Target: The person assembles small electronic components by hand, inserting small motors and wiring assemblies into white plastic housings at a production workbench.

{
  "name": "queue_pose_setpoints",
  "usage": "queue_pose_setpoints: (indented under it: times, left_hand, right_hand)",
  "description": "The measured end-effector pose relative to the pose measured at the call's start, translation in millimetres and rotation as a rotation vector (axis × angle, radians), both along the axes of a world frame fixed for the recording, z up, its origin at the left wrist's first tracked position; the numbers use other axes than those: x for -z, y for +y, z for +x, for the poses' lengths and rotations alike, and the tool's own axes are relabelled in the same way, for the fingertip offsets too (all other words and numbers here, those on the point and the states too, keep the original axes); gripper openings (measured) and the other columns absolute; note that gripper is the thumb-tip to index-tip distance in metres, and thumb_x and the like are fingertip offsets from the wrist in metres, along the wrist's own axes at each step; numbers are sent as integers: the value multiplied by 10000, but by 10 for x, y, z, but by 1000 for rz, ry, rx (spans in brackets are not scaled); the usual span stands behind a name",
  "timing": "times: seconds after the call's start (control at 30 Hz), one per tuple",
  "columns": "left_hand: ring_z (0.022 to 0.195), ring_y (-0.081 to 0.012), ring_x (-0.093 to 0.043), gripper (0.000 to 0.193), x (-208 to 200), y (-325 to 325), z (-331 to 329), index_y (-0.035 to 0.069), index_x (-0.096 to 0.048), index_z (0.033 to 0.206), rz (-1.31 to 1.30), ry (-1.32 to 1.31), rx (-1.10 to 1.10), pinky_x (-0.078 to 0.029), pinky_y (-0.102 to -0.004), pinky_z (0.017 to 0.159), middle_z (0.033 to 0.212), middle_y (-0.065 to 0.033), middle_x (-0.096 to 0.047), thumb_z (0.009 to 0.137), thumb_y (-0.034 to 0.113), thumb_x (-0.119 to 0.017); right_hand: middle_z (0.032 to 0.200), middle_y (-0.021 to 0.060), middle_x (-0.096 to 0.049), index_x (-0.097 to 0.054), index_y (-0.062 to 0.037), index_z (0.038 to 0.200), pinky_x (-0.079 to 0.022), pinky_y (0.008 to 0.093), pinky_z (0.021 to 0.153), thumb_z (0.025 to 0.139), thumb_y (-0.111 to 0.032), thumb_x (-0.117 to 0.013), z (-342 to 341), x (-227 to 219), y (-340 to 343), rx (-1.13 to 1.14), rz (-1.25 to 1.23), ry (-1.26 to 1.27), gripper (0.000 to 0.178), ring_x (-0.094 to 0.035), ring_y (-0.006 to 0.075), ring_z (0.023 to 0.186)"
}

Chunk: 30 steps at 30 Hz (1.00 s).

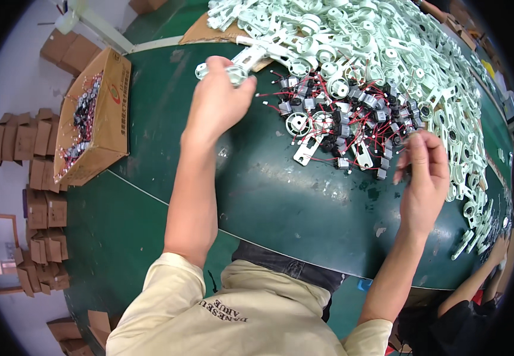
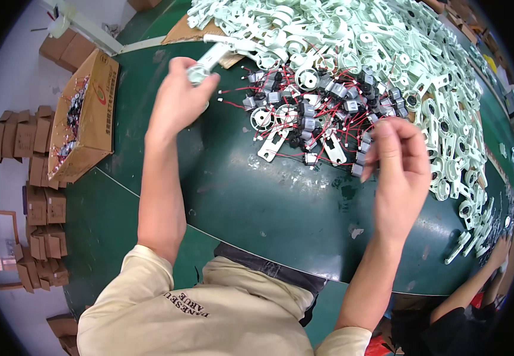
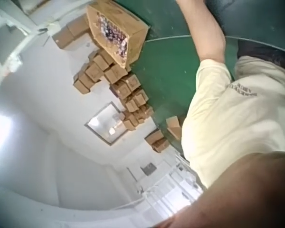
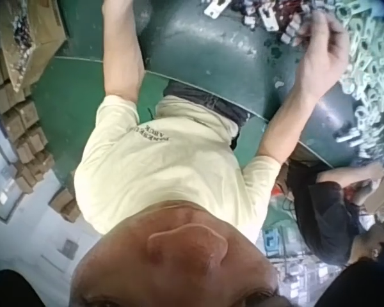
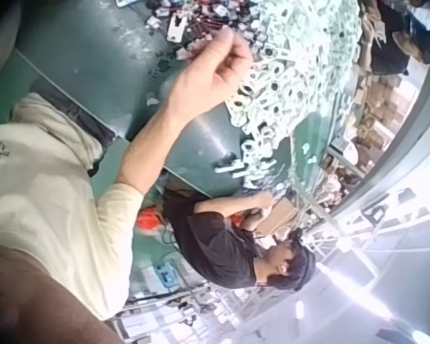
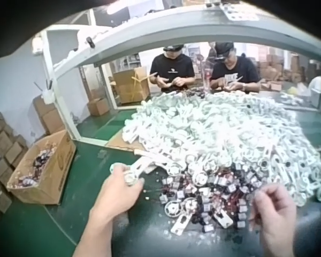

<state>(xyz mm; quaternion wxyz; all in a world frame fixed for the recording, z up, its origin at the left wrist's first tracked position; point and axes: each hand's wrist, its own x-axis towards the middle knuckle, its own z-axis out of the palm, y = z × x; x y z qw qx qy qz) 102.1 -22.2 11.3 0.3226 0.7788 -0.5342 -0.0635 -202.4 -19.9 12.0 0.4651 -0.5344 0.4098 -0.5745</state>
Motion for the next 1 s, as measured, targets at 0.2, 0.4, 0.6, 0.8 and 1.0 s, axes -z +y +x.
queue_pose_setpoints:
  times: [0.2,0.4,0.6,0.8,1.0]
  left_hand:
    - [812,-79,-587,554,-76,191,-718,-32,-429,1311,-168,936,516,-499,-230,660,964,-45,-619,841,102,-688]
    - [956,-127,-586,403,15,273,-1048,-10,-444,1321,121,1402,733,-499,-257,802,1118,-61,-581,954,133,-529]
    - [972,-114,-580,373,73,302,-1183,-10,-473,1262,-113,1286,658,-487,-247,819,1148,-89,-569,916,77,-580]
    - [1061,-108,-522,443,159,323,-1162,2,-450,1321,-59,870,635,-459,-248,874,1194,-80,-507,896,9,-572]
    - [1006,-129,-564,364,61,333,-1084,11,-499,1276,190,1360,706,-473,-259,832,1096,-68,-589,919,62,-554]
  right_hand:
    - [855,13,-623,-615,-19,1000,-412,170,501,898,-22,-593,345,-99,286,-286,86,-84,105,-546,43,618]
    - [857,62,-646,-550,11,983,-449,186,546,922,-39,-570,381,-83,280,-252,110,-164,82,-576,51,660]
    - [899,75,-652,-542,7,992,-446,181,536,925,-59,-569,323,-88,289,-202,164,-107,97,-557,42,629]
    - [936,96,-664,-529,2,976,-394,172,460,938,-76,-546,334,-75,271,-199,106,-145,89,-562,56,595]
    - [898,70,-668,-524,-16,966,-407,174,484,953,-94,-523,349,-32,239,-188,216,-47,79,-606,70,649]
